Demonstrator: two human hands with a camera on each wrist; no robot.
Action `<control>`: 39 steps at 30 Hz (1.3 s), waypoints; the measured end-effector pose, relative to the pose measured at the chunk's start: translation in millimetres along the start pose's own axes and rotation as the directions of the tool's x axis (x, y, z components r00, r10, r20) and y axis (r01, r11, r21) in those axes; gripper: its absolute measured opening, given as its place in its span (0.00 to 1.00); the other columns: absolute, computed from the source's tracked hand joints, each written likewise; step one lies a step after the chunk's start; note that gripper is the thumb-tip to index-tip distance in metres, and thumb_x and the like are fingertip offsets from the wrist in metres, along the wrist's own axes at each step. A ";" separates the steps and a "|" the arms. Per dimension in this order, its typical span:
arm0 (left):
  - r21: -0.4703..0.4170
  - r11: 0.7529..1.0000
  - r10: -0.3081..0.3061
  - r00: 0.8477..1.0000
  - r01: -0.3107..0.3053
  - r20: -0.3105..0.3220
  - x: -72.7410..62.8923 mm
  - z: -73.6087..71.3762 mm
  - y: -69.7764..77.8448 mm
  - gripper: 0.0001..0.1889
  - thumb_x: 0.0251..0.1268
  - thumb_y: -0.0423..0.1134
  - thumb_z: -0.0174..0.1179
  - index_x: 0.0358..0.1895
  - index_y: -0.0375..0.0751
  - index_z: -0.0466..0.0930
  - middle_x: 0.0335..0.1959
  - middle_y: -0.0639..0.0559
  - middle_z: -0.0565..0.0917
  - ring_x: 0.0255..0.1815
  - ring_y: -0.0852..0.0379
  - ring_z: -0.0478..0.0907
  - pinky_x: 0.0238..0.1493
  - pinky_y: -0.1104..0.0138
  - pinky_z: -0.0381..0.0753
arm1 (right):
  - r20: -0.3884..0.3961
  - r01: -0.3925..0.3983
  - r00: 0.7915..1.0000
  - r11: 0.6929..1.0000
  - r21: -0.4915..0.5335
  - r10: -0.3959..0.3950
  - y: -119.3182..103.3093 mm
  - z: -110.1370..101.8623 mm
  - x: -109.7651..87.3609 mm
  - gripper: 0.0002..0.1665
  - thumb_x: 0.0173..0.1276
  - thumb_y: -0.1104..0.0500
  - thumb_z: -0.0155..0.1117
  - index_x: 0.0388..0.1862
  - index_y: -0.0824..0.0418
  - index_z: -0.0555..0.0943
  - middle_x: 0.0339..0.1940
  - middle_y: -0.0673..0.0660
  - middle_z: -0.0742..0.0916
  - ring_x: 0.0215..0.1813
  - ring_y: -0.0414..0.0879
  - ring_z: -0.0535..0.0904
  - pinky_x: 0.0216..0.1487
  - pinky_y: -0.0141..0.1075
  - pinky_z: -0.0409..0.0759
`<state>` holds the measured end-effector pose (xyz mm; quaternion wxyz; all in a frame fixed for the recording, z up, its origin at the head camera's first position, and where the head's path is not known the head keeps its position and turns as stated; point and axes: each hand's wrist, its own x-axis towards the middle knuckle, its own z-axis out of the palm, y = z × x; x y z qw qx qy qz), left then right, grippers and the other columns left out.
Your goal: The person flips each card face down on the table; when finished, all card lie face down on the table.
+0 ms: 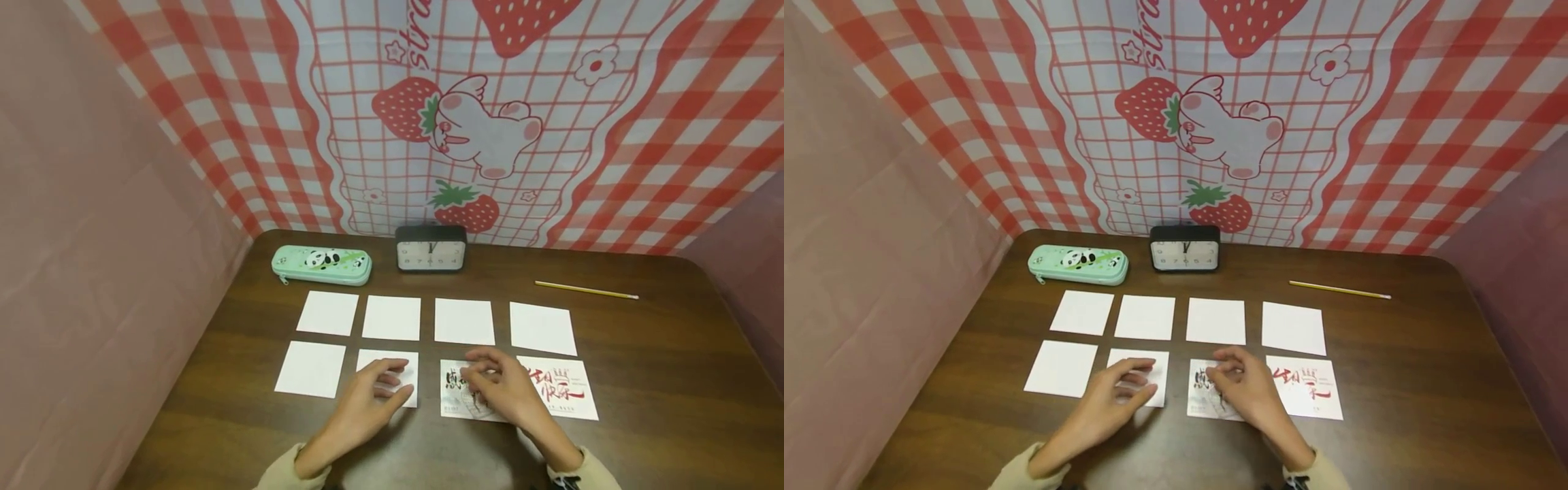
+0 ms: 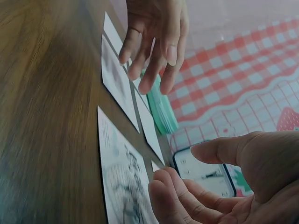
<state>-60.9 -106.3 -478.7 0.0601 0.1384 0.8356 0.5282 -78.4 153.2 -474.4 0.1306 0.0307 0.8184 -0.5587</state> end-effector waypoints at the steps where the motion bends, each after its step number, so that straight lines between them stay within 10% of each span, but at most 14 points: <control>1: -0.015 1.000 0.004 1.000 -0.004 0.014 1.2 2.9 1.4 0.23 0.72 0.41 0.67 0.62 0.30 0.80 0.55 0.34 0.85 0.50 0.39 0.86 0.49 0.62 0.91 | -0.011 -0.006 1.000 1.000 -0.001 0.006 1.9 -3.1 -1.5 0.22 0.71 0.61 0.70 0.60 0.68 0.80 0.41 0.61 0.91 0.33 0.45 0.88 0.29 0.34 0.87; 13: -0.076 0.997 -0.010 0.992 0.019 0.125 9.9 36.1 9.0 0.28 0.73 0.44 0.66 0.70 0.33 0.74 0.66 0.35 0.81 0.60 0.38 0.84 0.54 0.64 0.89 | -0.127 -0.033 0.991 0.999 -0.019 0.030 18.6 -31.2 -21.9 0.23 0.74 0.59 0.68 0.63 0.67 0.78 0.51 0.65 0.90 0.41 0.43 0.90 0.38 0.33 0.90; 24: -0.197 0.977 -0.063 0.992 0.084 0.109 9.2 53.5 10.0 0.30 0.74 0.41 0.64 0.73 0.32 0.69 0.73 0.34 0.74 0.68 0.36 0.79 0.58 0.68 0.87 | -0.228 -0.002 0.972 0.976 -0.218 -0.049 30.9 -34.7 -41.4 0.22 0.71 0.54 0.72 0.59 0.62 0.81 0.57 0.61 0.89 0.54 0.52 0.89 0.45 0.27 0.83; 39: -0.212 0.975 -0.044 0.995 0.061 0.084 4.5 62.8 17.6 0.33 0.74 0.43 0.65 0.75 0.32 0.67 0.73 0.32 0.73 0.69 0.34 0.77 0.62 0.56 0.87 | -0.234 0.001 0.971 0.988 -0.155 -0.038 29.0 -23.5 -48.6 0.24 0.69 0.59 0.73 0.60 0.65 0.79 0.60 0.65 0.87 0.60 0.59 0.87 0.47 0.25 0.84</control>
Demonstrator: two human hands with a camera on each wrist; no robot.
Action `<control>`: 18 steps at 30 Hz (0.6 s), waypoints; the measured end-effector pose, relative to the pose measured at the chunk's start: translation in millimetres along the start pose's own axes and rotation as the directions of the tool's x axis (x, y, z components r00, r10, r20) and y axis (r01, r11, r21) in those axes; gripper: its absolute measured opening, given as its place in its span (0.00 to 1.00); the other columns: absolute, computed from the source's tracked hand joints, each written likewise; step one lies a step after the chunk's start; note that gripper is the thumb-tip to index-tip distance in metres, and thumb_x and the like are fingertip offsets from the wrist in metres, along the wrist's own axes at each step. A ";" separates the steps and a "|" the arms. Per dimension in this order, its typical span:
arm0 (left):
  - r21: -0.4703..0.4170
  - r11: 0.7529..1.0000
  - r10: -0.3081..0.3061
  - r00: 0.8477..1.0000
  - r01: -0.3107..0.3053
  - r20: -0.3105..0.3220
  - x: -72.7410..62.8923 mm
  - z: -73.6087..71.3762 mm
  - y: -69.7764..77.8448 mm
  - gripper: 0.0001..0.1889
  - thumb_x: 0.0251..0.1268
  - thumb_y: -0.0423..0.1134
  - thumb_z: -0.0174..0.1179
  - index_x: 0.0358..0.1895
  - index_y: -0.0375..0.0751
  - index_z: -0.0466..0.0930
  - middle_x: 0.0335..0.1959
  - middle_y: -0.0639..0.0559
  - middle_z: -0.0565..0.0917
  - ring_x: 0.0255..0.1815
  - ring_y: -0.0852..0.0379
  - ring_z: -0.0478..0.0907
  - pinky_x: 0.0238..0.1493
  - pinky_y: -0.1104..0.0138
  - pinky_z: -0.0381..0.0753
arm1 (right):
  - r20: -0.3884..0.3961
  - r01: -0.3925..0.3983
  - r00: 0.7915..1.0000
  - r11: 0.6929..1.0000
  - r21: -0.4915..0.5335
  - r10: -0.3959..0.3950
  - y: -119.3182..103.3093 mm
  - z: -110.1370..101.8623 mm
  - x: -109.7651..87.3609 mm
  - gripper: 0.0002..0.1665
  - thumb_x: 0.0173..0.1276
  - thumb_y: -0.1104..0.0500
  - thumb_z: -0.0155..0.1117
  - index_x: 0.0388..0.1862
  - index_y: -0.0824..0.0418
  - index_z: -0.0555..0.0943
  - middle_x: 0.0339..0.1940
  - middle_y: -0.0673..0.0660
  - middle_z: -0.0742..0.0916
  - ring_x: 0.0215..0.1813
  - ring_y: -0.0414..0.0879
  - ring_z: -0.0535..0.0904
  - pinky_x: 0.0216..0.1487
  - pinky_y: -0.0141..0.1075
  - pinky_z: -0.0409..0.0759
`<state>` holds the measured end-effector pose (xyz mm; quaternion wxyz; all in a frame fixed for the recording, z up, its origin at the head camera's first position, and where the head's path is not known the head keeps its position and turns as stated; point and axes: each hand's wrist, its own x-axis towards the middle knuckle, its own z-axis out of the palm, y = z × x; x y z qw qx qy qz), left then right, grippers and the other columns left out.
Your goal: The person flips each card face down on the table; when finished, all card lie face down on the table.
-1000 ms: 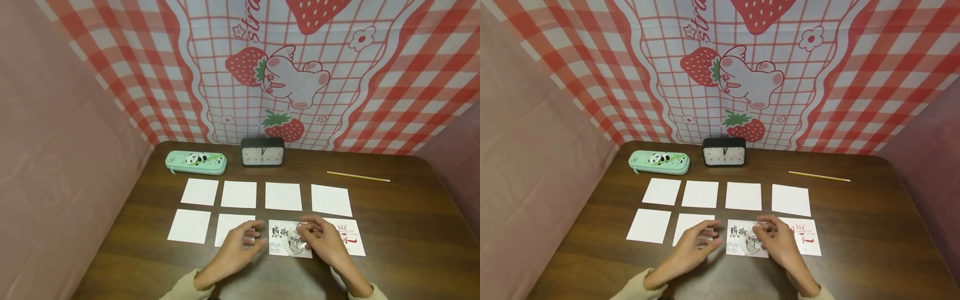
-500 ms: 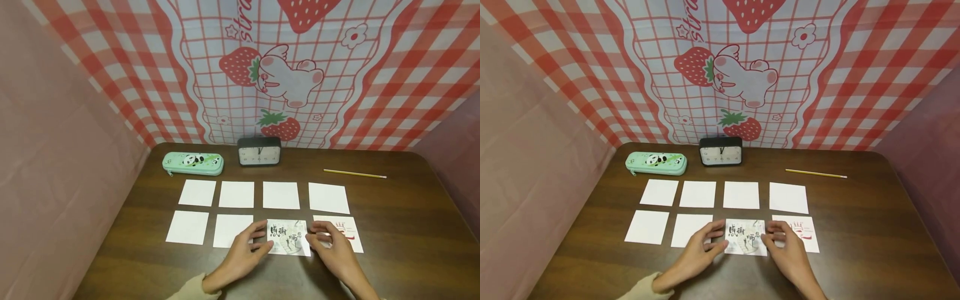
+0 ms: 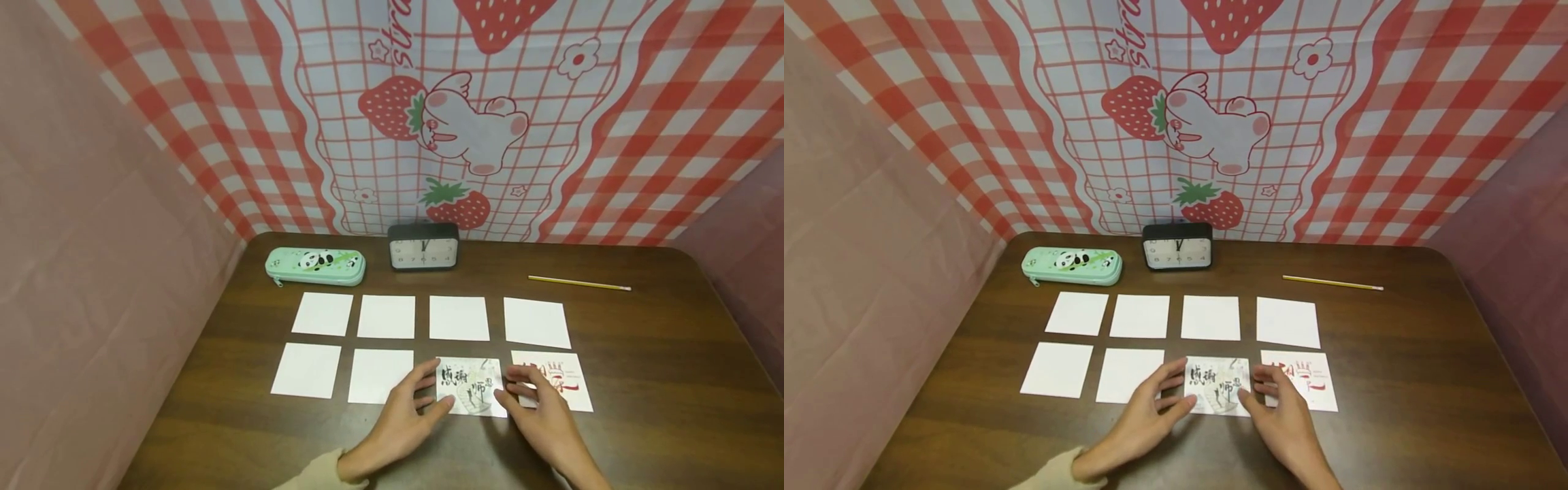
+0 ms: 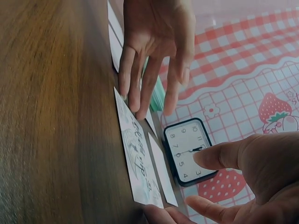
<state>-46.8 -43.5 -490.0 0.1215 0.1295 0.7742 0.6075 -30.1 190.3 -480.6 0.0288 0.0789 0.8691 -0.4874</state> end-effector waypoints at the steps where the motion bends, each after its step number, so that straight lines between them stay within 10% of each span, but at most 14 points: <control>1: -0.001 1.000 -0.004 1.000 0.004 0.001 0.3 0.2 0.2 0.33 0.74 0.43 0.65 0.75 0.33 0.67 0.73 0.32 0.73 0.69 0.35 0.76 0.62 0.56 0.87 | 0.003 0.000 1.000 1.000 0.006 0.000 -0.4 0.5 -0.3 0.24 0.69 0.59 0.73 0.61 0.66 0.79 0.60 0.65 0.87 0.60 0.59 0.87 0.47 0.25 0.84; 12: -0.003 1.000 -0.025 1.000 0.025 -0.003 4.9 -0.8 -0.9 0.32 0.73 0.43 0.65 0.74 0.31 0.68 0.73 0.31 0.73 0.69 0.34 0.77 0.65 0.54 0.85 | -0.006 0.005 1.000 0.999 0.054 -0.005 -4.2 3.8 0.4 0.23 0.70 0.61 0.72 0.60 0.66 0.79 0.61 0.66 0.86 0.62 0.60 0.86 0.47 0.24 0.83; 18: 0.012 1.000 -0.017 1.000 0.017 0.001 3.0 -0.6 -0.6 0.33 0.73 0.44 0.66 0.74 0.31 0.68 0.72 0.30 0.74 0.69 0.34 0.77 0.65 0.53 0.85 | 0.000 -0.039 0.999 0.980 0.196 0.039 -5.1 3.3 2.4 0.22 0.71 0.63 0.70 0.61 0.68 0.78 0.64 0.65 0.83 0.58 0.37 0.84 0.47 0.25 0.86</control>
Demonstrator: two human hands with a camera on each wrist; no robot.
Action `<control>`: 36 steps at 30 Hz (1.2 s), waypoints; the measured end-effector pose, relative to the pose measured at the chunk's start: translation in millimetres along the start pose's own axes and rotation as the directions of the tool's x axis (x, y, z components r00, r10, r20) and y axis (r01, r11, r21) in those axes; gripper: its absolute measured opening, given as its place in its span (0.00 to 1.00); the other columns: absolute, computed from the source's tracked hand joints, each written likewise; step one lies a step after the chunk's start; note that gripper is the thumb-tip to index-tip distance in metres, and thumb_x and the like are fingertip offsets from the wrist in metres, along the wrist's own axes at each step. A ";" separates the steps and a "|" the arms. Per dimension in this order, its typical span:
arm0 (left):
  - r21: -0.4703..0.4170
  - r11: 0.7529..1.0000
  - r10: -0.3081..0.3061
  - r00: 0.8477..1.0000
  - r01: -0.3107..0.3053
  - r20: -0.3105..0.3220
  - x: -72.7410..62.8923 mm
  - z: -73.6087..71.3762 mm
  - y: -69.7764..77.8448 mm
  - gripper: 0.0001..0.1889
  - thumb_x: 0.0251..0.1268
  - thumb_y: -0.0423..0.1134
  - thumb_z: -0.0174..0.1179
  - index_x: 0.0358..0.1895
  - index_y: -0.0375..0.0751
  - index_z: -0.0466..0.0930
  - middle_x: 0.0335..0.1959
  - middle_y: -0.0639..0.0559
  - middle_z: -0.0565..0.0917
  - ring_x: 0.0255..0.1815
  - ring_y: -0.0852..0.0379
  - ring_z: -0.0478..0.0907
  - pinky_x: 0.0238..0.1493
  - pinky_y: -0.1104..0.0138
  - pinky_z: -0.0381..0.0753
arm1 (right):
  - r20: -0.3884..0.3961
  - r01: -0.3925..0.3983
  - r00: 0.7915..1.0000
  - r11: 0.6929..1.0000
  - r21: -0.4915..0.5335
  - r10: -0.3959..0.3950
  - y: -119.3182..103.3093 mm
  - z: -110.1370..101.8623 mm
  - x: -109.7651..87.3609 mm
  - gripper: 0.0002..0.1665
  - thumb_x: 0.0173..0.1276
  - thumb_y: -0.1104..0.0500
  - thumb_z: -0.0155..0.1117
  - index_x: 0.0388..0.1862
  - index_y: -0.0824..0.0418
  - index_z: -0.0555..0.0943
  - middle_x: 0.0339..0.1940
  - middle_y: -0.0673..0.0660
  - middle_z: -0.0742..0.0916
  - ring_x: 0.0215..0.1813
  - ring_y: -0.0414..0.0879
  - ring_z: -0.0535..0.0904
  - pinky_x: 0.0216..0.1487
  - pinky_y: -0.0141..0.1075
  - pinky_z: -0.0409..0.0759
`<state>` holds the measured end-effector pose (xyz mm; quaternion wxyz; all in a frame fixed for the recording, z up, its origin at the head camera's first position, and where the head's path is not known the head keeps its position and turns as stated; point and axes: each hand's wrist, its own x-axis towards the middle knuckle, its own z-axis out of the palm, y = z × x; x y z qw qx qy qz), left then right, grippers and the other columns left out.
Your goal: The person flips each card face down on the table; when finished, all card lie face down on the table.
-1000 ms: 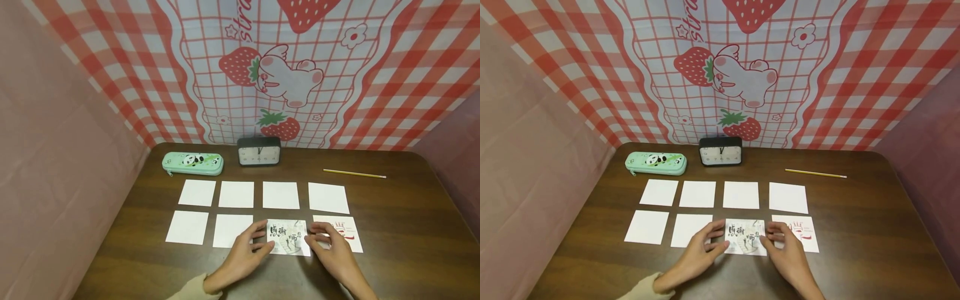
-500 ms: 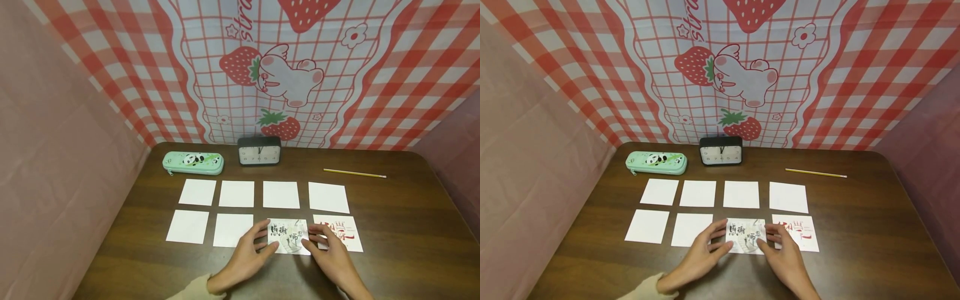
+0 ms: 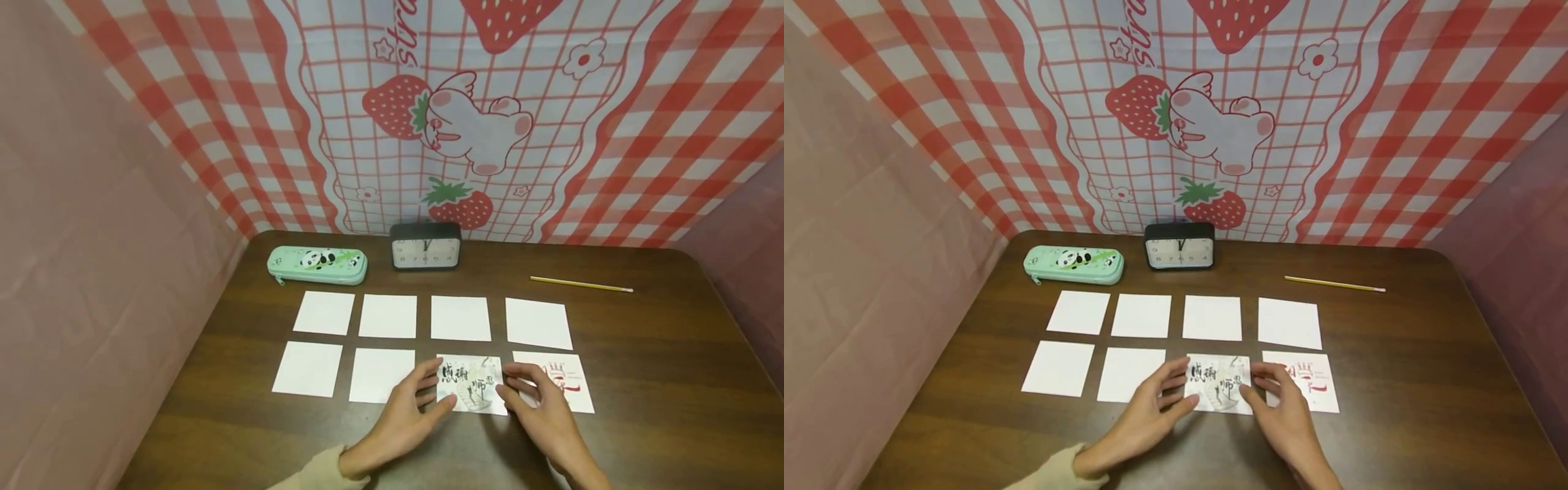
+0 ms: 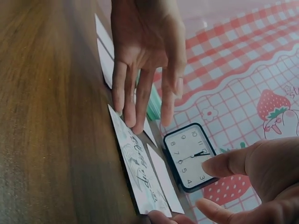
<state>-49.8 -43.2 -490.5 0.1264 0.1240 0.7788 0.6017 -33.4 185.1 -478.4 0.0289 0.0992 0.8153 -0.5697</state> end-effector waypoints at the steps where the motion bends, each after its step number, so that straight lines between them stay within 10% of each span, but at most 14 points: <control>1: 0.003 1.000 0.003 1.000 -0.003 0.003 -0.4 0.1 0.1 0.33 0.73 0.44 0.66 0.73 0.31 0.68 0.72 0.30 0.74 0.69 0.34 0.77 0.65 0.54 0.85 | 0.002 -0.012 1.000 1.000 0.028 0.012 -0.1 -0.5 0.3 0.22 0.72 0.63 0.69 0.62 0.68 0.77 0.65 0.66 0.82 0.57 0.33 0.83 0.47 0.26 0.87; 9: 0.044 0.999 0.021 1.000 -0.022 0.015 -1.9 -0.3 2.0 0.32 0.73 0.45 0.65 0.73 0.35 0.69 0.72 0.35 0.75 0.69 0.36 0.77 0.65 0.53 0.85 | 0.055 -0.051 0.998 0.989 0.140 0.043 -4.3 -9.3 4.9 0.25 0.75 0.66 0.65 0.66 0.73 0.72 0.69 0.69 0.76 0.53 0.25 0.81 0.48 0.30 0.90; 19: 0.128 0.991 0.026 0.996 -0.036 0.082 -3.6 0.8 8.6 0.31 0.78 0.50 0.59 0.75 0.38 0.66 0.75 0.40 0.74 0.72 0.40 0.75 0.69 0.54 0.82 | 0.162 -0.068 0.986 0.959 0.275 0.023 -13.5 -17.0 14.7 0.25 0.78 0.69 0.56 0.70 0.76 0.68 0.61 0.65 0.82 0.50 0.37 0.87 0.49 0.37 0.91; 28: 0.134 0.990 0.027 0.992 -0.043 0.120 -3.4 2.4 15.3 0.28 0.81 0.55 0.54 0.75 0.44 0.70 0.72 0.40 0.76 0.71 0.42 0.76 0.65 0.58 0.85 | 0.320 -0.181 0.945 0.926 0.332 0.070 -10.7 -11.2 20.9 0.32 0.78 0.64 0.59 0.74 0.76 0.63 0.55 0.55 0.86 0.53 0.39 0.85 0.51 0.36 0.90; 36: 0.049 0.996 0.061 0.983 -0.071 0.174 -3.2 5.8 17.4 0.25 0.82 0.54 0.52 0.73 0.47 0.72 0.71 0.43 0.76 0.67 0.50 0.79 0.59 0.69 0.85 | 0.459 -0.205 0.887 0.936 0.286 0.053 -5.7 0.4 20.2 0.39 0.80 0.57 0.60 0.78 0.76 0.58 0.68 0.72 0.79 0.57 0.46 0.85 0.55 0.38 0.90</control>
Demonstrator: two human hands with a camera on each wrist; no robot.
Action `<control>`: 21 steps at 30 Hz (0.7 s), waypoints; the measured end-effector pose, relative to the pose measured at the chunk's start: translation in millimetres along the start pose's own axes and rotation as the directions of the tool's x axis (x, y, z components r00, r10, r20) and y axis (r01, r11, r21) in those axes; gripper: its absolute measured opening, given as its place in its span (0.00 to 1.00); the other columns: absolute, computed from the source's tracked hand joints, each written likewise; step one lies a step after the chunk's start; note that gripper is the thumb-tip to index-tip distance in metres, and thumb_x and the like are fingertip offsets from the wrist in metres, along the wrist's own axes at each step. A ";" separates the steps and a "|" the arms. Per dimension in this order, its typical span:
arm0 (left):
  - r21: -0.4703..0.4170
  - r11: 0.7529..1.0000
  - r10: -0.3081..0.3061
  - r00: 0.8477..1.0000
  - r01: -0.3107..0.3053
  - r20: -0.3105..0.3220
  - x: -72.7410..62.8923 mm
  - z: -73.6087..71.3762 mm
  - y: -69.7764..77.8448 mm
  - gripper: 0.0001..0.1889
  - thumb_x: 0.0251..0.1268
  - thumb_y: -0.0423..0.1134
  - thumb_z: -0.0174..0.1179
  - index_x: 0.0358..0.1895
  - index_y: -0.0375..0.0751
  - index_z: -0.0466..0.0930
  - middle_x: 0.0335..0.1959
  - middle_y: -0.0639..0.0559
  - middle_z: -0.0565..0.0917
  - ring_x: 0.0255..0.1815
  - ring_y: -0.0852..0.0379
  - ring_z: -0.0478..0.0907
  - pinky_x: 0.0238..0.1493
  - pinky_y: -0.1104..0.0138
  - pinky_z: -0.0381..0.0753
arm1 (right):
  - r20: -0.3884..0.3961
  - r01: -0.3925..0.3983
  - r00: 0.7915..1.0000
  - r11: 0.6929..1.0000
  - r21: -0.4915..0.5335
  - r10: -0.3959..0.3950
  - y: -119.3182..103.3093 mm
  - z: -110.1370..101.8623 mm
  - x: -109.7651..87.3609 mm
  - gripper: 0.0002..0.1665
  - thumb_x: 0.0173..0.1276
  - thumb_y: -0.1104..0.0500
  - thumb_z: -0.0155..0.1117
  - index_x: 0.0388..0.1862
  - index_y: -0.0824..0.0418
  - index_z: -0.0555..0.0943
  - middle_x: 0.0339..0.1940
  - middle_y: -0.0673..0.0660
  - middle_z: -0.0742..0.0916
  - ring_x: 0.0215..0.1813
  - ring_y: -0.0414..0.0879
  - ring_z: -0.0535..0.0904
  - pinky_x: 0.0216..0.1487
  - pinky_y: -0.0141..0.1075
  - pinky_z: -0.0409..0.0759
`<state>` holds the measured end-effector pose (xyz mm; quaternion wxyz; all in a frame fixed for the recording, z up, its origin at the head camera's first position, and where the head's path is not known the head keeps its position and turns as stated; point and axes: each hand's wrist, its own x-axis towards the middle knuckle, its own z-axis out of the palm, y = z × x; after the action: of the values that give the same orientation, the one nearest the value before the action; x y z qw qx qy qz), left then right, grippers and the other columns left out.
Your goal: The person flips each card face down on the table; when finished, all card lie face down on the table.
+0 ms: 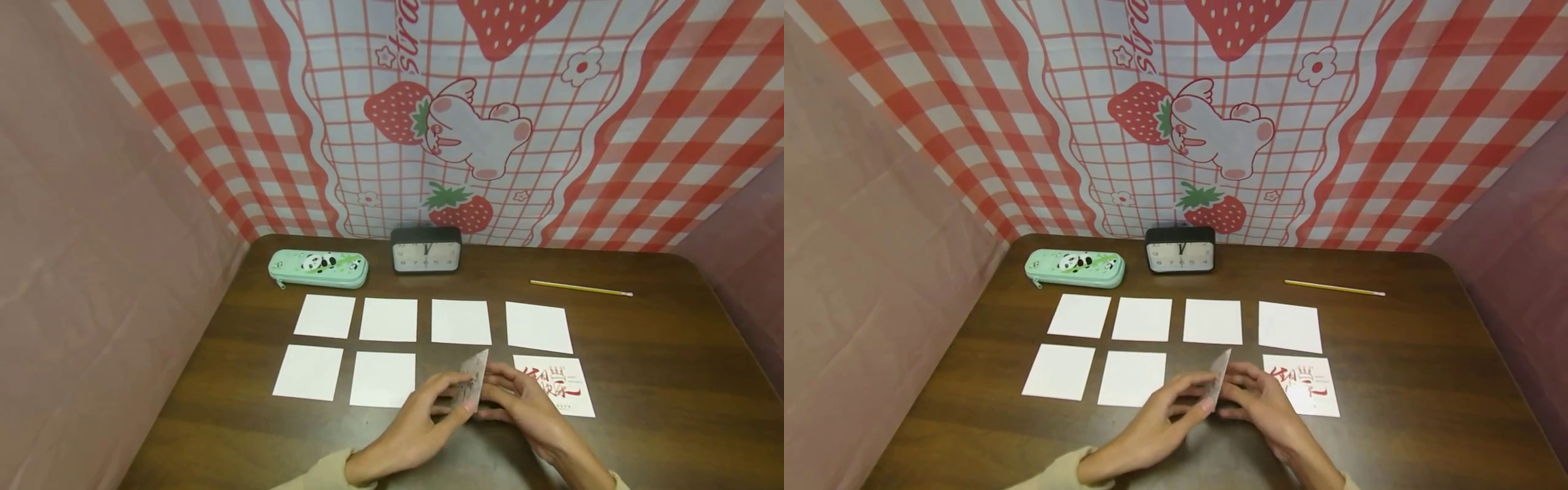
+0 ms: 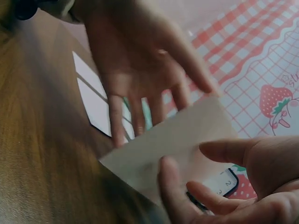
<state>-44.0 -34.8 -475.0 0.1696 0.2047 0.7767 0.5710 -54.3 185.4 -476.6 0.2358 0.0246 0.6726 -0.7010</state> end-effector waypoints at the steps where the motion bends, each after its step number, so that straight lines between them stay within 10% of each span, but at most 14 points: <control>1: -0.025 1.000 0.004 1.000 -0.004 -0.002 0.3 0.5 0.2 0.25 0.82 0.53 0.52 0.73 0.46 0.72 0.71 0.43 0.76 0.66 0.51 0.80 0.59 0.71 0.85 | 0.008 -0.009 1.000 1.000 -0.004 0.009 0.8 1.5 0.1 0.40 0.80 0.56 0.60 0.79 0.75 0.57 0.71 0.75 0.76 0.59 0.48 0.85 0.56 0.40 0.90; 11: -0.269 0.959 0.071 0.996 -0.085 -0.062 3.9 -5.5 1.7 0.21 0.80 0.39 0.56 0.70 0.39 0.74 0.67 0.36 0.80 0.60 0.36 0.85 0.55 0.73 0.87 | -0.138 -0.057 0.989 0.995 -0.080 0.046 2.4 12.2 0.1 0.38 0.78 0.51 0.63 0.77 0.68 0.64 0.70 0.74 0.78 0.61 0.56 0.85 0.51 0.45 0.91; 21: -0.295 0.950 0.055 0.987 -0.098 -0.151 5.0 -12.5 -1.0 0.28 0.75 0.31 0.60 0.75 0.43 0.68 0.63 0.33 0.79 0.56 0.44 0.85 0.53 0.70 0.87 | -0.284 -0.024 0.959 0.987 -0.158 -0.022 4.9 10.2 4.5 0.33 0.71 0.60 0.72 0.69 0.68 0.70 0.55 0.65 0.85 0.47 0.44 0.86 0.45 0.37 0.91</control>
<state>-54.7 -42.7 -472.4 0.1214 0.1654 0.6820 0.7020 -53.6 174.5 -481.7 0.1381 0.1065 0.7536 -0.6338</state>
